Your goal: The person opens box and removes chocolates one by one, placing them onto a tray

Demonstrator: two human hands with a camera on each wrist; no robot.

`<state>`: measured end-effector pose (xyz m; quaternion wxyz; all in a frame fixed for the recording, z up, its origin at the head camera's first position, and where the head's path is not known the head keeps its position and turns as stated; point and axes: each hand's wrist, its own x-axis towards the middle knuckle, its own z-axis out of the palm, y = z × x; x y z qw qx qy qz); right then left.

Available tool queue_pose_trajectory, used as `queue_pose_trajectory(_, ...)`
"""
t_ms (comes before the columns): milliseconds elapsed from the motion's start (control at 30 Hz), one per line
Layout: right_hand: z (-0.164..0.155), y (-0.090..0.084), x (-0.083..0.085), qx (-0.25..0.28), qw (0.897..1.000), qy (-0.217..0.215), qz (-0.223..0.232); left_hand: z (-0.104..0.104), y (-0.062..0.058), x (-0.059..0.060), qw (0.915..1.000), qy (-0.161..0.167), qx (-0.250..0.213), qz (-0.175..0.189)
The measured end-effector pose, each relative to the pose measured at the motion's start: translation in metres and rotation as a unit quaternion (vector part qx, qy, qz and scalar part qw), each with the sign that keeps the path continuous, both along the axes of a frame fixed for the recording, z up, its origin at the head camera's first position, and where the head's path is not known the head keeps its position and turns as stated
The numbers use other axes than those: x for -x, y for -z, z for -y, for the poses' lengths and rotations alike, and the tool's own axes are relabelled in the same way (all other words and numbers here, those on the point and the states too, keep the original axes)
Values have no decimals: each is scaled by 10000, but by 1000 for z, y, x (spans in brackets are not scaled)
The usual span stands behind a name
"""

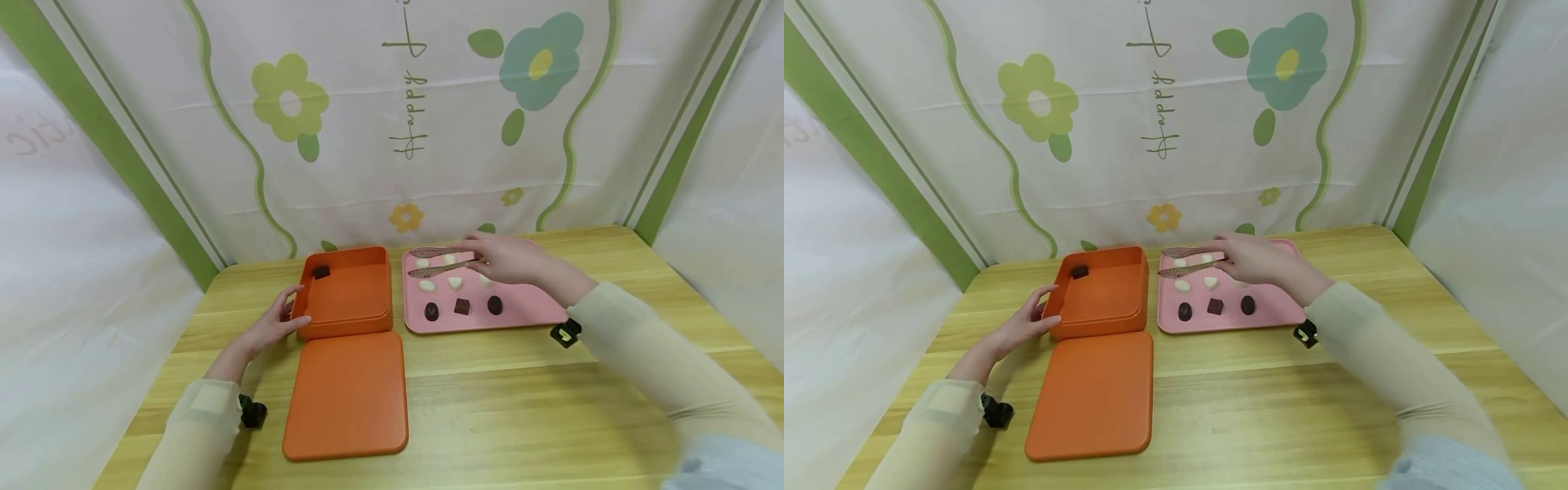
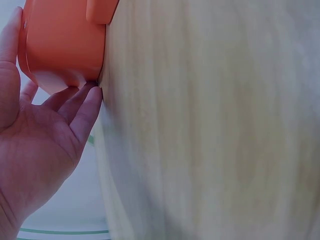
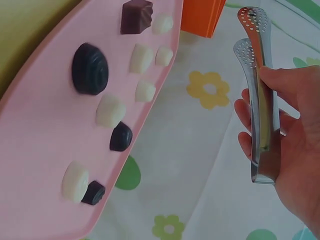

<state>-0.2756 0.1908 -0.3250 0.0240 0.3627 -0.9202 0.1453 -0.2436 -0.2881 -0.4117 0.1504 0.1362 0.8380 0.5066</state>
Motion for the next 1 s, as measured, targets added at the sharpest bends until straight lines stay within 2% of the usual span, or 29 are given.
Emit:
queue_pose_trajectory(100, 14, -1, 7, 26, 9998, -125, 134, 0, -1, -1, 10000, -26, 19, 39)
queue_pose_trajectory(333, 52, -4, 24, 256, 9986, -459, 64, 0, 0, 0, 10000, -28, 15, 66)
queue_pose_trajectory(533, 81, -1, 40, 386, 9970, -600, 296, 0, 3, 1, 9999, -62, -9, 96)
queue_pose_trajectory(733, 105, 1, 49, 298, 9974, -544, 366, 2, 5, 2, 10000, -67, -41, 42)
queue_pose_trajectory(1000, 132, 9, 60, -10, 9989, -139, 452, 2, 3, 5, 10000, -20, -89, 16)
